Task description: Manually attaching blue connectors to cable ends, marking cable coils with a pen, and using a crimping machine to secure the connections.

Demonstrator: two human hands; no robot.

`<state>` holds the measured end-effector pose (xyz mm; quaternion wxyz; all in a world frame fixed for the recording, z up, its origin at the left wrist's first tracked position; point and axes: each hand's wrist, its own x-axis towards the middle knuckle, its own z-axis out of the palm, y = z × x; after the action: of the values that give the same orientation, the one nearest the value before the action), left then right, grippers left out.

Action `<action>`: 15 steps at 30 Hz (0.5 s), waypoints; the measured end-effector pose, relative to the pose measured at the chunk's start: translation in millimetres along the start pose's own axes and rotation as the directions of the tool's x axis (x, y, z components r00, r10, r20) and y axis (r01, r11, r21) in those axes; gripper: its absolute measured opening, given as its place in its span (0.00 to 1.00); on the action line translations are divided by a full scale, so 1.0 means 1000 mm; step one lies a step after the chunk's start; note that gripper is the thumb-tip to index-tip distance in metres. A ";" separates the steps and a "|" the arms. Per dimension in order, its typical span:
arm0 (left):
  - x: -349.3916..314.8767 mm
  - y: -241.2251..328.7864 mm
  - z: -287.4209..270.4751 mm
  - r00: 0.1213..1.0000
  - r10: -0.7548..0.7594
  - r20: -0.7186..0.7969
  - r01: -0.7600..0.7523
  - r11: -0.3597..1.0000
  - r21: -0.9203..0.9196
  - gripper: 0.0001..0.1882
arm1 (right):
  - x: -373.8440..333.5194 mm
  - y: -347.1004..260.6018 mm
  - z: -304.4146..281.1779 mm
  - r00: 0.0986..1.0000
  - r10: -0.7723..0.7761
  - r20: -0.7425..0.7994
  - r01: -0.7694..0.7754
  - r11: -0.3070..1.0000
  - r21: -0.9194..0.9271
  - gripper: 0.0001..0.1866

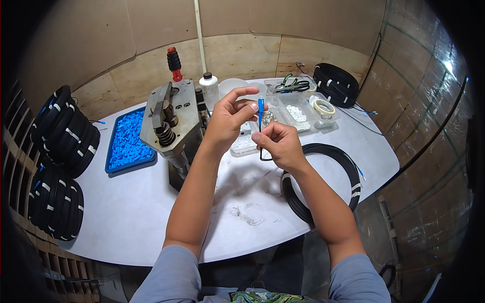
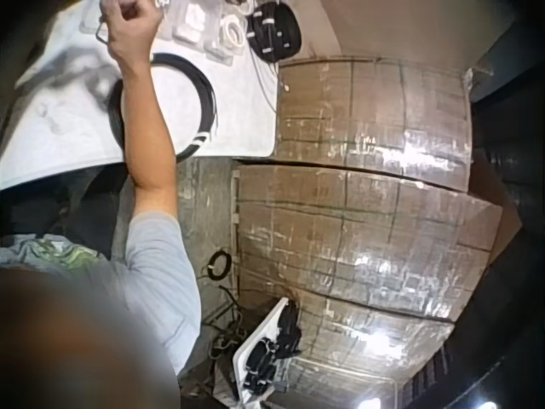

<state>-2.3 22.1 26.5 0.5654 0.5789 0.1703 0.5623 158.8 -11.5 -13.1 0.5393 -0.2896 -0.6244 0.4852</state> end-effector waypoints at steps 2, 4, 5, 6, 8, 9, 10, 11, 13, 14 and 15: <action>0.000 -0.001 0.000 1.000 0.000 0.024 -0.001 0.998 0.060 0.16 | 0.000 0.000 0.000 1.000 0.001 -0.001 -0.001 1.000 0.000 0.09; 0.000 -0.002 0.002 0.999 0.028 0.041 -0.031 0.996 0.086 0.15 | 0.000 0.000 -0.001 1.000 0.002 -0.002 -0.002 1.000 0.000 0.09; 0.000 -0.002 0.003 0.997 0.056 0.059 -0.062 0.992 0.111 0.15 | 0.000 0.001 -0.001 1.000 -0.002 -0.009 0.002 1.000 0.016 0.09; 0.000 -0.002 0.004 0.997 0.056 0.060 -0.062 0.992 0.110 0.15 | 0.000 0.001 -0.001 1.000 -0.006 -0.016 0.006 0.999 0.032 0.09; -0.001 0.000 0.004 0.999 0.035 0.011 -0.036 0.991 0.128 0.17 | 0.000 -0.002 0.001 1.000 0.014 -0.026 -0.013 1.000 0.018 0.10; -0.002 0.001 0.003 0.999 0.034 0.010 -0.035 0.991 0.129 0.17 | 0.000 -0.002 0.001 0.999 0.033 -0.037 -0.033 0.999 0.002 0.10; -0.002 0.003 0.004 1.000 0.028 0.004 -0.028 0.997 0.075 0.18 | 0.001 -0.003 0.001 0.999 0.033 -0.037 -0.033 0.999 0.002 0.10; -0.002 0.004 0.004 1.000 0.022 -0.002 -0.022 1.000 0.020 0.19 | 0.001 -0.002 0.000 0.998 0.033 -0.048 -0.032 0.999 0.011 0.10; -0.002 0.003 0.005 1.000 0.017 0.001 -0.017 0.999 -0.032 0.19 | 0.001 -0.003 -0.001 0.998 0.033 -0.059 -0.032 0.999 0.021 0.10; -0.002 0.002 0.005 1.000 0.012 0.003 -0.011 0.996 -0.084 0.19 | 0.000 -0.003 -0.001 0.998 0.033 -0.055 -0.033 0.999 0.018 0.10; -0.002 0.001 0.004 1.000 0.011 0.003 -0.011 0.996 -0.084 0.19 | 0.000 -0.004 0.000 0.998 0.034 -0.052 -0.033 0.999 0.015 0.10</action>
<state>-0.2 18.9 27.7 0.5862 0.5568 0.1422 0.5710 159.6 -12.5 -9.7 0.5490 -0.3090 -0.6018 0.4908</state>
